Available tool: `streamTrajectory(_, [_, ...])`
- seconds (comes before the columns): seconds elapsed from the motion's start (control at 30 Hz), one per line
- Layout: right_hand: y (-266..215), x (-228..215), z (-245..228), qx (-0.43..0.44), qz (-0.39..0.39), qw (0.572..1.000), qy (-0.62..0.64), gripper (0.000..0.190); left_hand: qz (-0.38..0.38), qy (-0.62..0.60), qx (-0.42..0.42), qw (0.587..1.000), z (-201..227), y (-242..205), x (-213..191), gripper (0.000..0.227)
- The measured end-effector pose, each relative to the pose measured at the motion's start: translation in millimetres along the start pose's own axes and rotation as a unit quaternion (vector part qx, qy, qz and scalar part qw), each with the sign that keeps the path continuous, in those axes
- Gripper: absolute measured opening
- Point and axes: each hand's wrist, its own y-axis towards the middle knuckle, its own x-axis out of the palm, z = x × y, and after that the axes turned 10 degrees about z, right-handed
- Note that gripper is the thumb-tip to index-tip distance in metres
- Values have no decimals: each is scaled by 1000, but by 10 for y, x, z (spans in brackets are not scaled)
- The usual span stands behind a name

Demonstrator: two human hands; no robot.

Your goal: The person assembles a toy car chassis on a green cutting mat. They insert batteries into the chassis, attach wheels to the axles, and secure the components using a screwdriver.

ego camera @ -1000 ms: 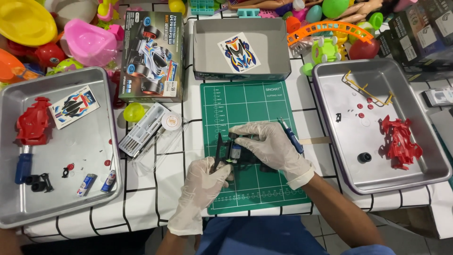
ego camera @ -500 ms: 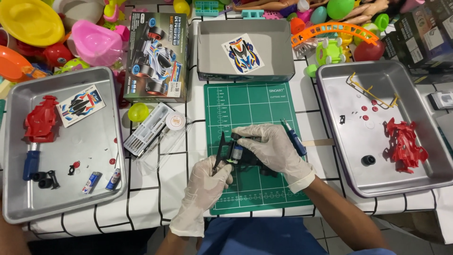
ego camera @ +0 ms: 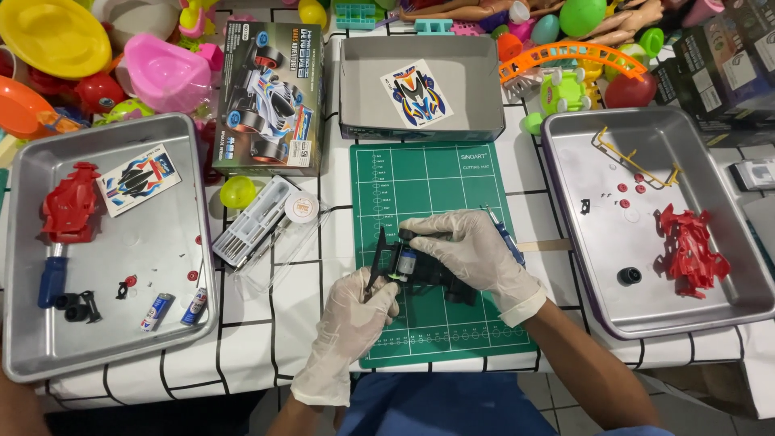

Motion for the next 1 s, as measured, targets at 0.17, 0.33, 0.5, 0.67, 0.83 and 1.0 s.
streamTrajectory(0.17, [2,-2,15,-22,4,1000,7,25,-8,12,18,1000,2,-7,-11,17])
streamTrajectory(0.33, [7,13,54,-14,11,999,34,26,0,-11,6,1000,-48,10,3,15])
streamTrajectory(0.5, [2,3,18,-13,6,1000,15,27,0,-11,5,1000,-48,11,5,14])
streamTrajectory(0.67, [5,21,48,-13,9,999,35,27,5,-30,-14,999,-56,9,16,15])
streamTrajectory(0.83, [13,0,53,-19,6,1000,11,27,5,-20,-11,1000,-42,-2,12,13])
streamTrajectory(1.0, [20,15,87,-5,8,1000,13,28,3,14,0,1000,29,-42,-5,17])
